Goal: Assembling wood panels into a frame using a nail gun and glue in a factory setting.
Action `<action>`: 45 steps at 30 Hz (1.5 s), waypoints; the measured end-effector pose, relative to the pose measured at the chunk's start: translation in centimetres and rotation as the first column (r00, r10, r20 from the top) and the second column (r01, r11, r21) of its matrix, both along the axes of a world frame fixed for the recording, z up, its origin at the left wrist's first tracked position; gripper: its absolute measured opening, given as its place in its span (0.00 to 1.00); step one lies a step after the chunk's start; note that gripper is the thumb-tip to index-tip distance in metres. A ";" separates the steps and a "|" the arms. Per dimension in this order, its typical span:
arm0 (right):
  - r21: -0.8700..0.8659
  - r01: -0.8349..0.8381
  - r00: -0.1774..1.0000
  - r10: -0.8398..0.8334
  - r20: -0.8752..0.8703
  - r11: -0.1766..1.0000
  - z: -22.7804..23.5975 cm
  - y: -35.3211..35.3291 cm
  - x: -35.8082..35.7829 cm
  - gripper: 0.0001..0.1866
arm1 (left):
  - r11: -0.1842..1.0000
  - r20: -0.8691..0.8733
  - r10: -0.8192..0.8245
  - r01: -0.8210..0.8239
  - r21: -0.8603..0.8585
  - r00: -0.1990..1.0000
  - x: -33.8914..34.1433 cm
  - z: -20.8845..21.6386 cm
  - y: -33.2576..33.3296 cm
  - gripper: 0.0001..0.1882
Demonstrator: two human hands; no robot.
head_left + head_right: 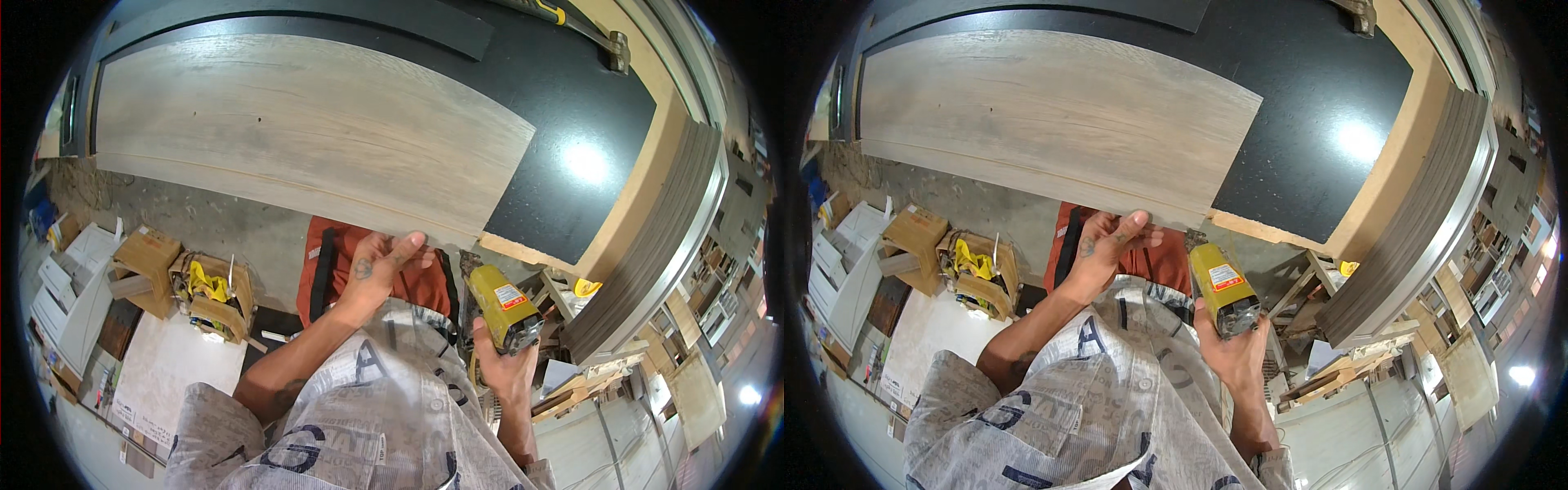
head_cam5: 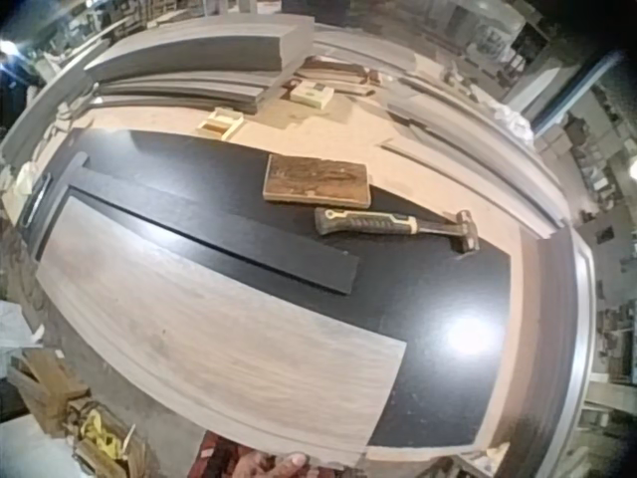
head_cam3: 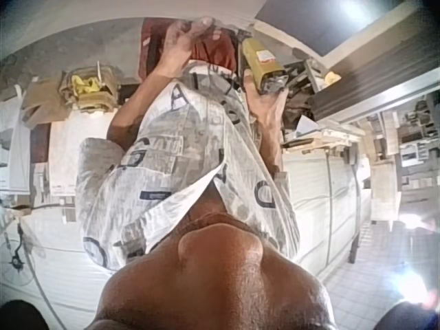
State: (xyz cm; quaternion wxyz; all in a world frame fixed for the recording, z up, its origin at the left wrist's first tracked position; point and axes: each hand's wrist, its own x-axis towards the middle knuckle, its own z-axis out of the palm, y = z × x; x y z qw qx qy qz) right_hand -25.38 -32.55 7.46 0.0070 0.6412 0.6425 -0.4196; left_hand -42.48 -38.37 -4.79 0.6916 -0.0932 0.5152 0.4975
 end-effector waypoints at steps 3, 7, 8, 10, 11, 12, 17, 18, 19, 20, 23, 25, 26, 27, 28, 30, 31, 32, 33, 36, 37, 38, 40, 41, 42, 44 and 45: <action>-0.010 0.003 1.000 -0.003 0.011 1.000 0.1 0.1 -0.2 0.11 | 1.000 -0.015 0.010 -0.010 -0.014 1.000 0.0 0.3 0.2 0.15; -0.106 0.094 0.995 -0.091 0.033 0.990 0.5 0.0 -0.5 0.12 | 1.000 -0.024 0.016 -0.016 0.001 1.000 0.0 -0.1 -0.1 0.16; -0.153 0.177 0.984 -0.172 0.043 0.972 0.5 -0.1 -0.2 0.12 | 1.000 -0.027 0.012 -0.012 0.003 1.000 0.0 0.0 0.0 0.16; -0.144 0.180 0.983 -0.175 0.045 0.973 0.2 -0.2 0.5 0.13 | 1.000 -0.032 0.011 -0.011 0.007 0.999 -0.1 0.0 0.0 0.16; -0.135 0.187 0.982 -0.181 0.051 0.973 0.1 -0.3 0.9 0.13 | 1.000 -0.026 -0.004 0.004 -0.001 1.000 0.0 0.0 0.1 0.16; -0.141 0.193 0.981 -0.188 0.044 0.971 0.0 -0.2 1.1 0.13 | 1.000 -0.021 -0.019 0.019 -0.009 1.000 0.0 0.0 0.1 0.16; -0.141 0.187 0.980 -0.174 0.095 0.972 -0.2 0.1 0.6 0.14 | 1.000 -0.026 -0.008 0.008 -0.020 1.000 0.1 0.3 0.3 0.17; -0.123 0.166 0.984 -0.155 0.093 0.978 -0.1 0.2 0.4 0.14 | 1.000 -0.028 -0.010 0.010 -0.014 1.000 0.1 0.3 0.2 0.17; -0.121 0.165 0.984 -0.154 0.091 0.979 0.1 0.5 0.1 0.14 | 1.000 -0.030 -0.009 0.009 -0.011 1.000 0.1 0.3 0.2 0.17; -0.145 0.149 0.986 -0.136 0.095 0.978 0.3 0.9 -0.4 0.14 | 1.000 -0.037 -0.004 0.004 0.000 0.999 0.0 0.3 0.1 0.17; -0.191 0.175 0.983 -0.159 0.096 0.966 0.5 0.8 -0.2 0.14 | 0.998 -0.045 -0.050 0.051 0.022 0.998 -0.5 -0.1 -0.1 0.18; -0.221 0.229 0.973 -0.213 0.093 0.948 0.0 0.2 0.8 0.14 | 0.993 -0.049 -0.116 0.117 0.026 0.992 -1.6 -0.1 -0.1 0.20; -0.169 0.282 0.959 -0.281 0.029 0.944 -0.1 -0.5 1.6 0.14 | 0.995 -0.045 -0.070 0.067 -0.072 0.997 -2.4 0.3 0.2 0.20; -0.120 0.340 0.937 -0.347 -0.040 0.933 0.1 -1.0 2.3 0.15 | 0.985 -0.048 -0.026 0.018 -0.170 0.999 -3.3 0.6 0.3 0.21; -0.142 0.382 0.919 -0.392 -0.046 0.913 0.4 -1.4 2.6 0.16 | 0.993 -0.095 -0.044 0.034 -0.109 0.995 -4.8 -0.8 -0.8 0.21; -0.137 0.401 0.910 -0.412 -0.058 0.906 1.0 -1.7 2.4 0.16 | 0.997 -0.143 -0.037 0.028 -0.069 0.989 -7.7 -0.5 -1.7 0.21; -0.136 0.403 0.909 -0.413 -0.057 0.905 0.9 -1.9 2.0 0.15 | 0.999 -0.177 -0.010 0.004 -0.034 0.984 -8.9 -0.5 -2.0 0.21; -0.072 0.333 0.940 -0.337 -0.058 0.940 1.1 -1.9 1.3 0.12 | 1.000 -0.138 0.012 -0.014 -0.013 0.990 -9.9 -0.6 -2.6 0.19; -0.069 0.353 0.931 -0.357 -0.075 0.933 1.6 -1.9 0.5 0.12 | 1.000 -0.153 -0.009 0.009 -0.004 0.988 -10.4 -0.4 -2.7 0.19; 0.124 0.256 0.963 -0.242 -0.117 0.959 2.0 -2.9 -1.2 0.09 | 0.998 -0.101 0.017 -0.023 -0.057 0.995 -12.1 -0.6 -3.0 0.12; 0.127 0.274 0.958 -0.259 -0.124 0.953 2.0 -3.4 -1.9 0.09 | 0.999 -0.107 -0.001 -0.005 -0.051 0.994 -12.8 -0.9 -3.2 0.12; 0.058 0.309 0.947 -0.302 -0.111 0.949 2.2 -4.0 -2.5 0.09 | 0.998 -0.100 -0.022 0.016 -0.062 0.995 -13.3 -0.8 -3.4 0.12; 0.076 0.352 0.923 -0.333 -0.191 0.933 1.4 -5.4 -4.2 0.10 | 0.998 -0.047 -0.048 0.046 -0.046 0.998 -14.4 -0.8 -3.7 0.12; 0.078 0.361 0.921 -0.343 -0.182 0.929 1.5 -5.6 -5.2 0.10 | 0.997 -0.037 -0.059 0.058 -0.047 0.998 -14.8 -0.8 -3.6 0.12; 0.028 0.372 0.917 -0.363 -0.163 0.928 1.6 -5.8 -6.3 0.10 | 0.995 -0.015 -0.087 0.086 -0.052 0.996 -15.1 -0.7 -3.4 0.12; -0.041 0.417 0.894 -0.417 -0.164 0.908 1.4 -6.1 -8.5 0.11 | 0.991 0.019 -0.121 0.122 -0.062 0.993 -15.6 -0.9 -3.5 0.14; -0.043 0.423 0.892 -0.425 -0.152 0.905 1.2 -6.4 -9.4 0.11 | 0.990 0.045 -0.120 0.123 -0.064 0.992 -15.6 -1.2 -3.5 0.15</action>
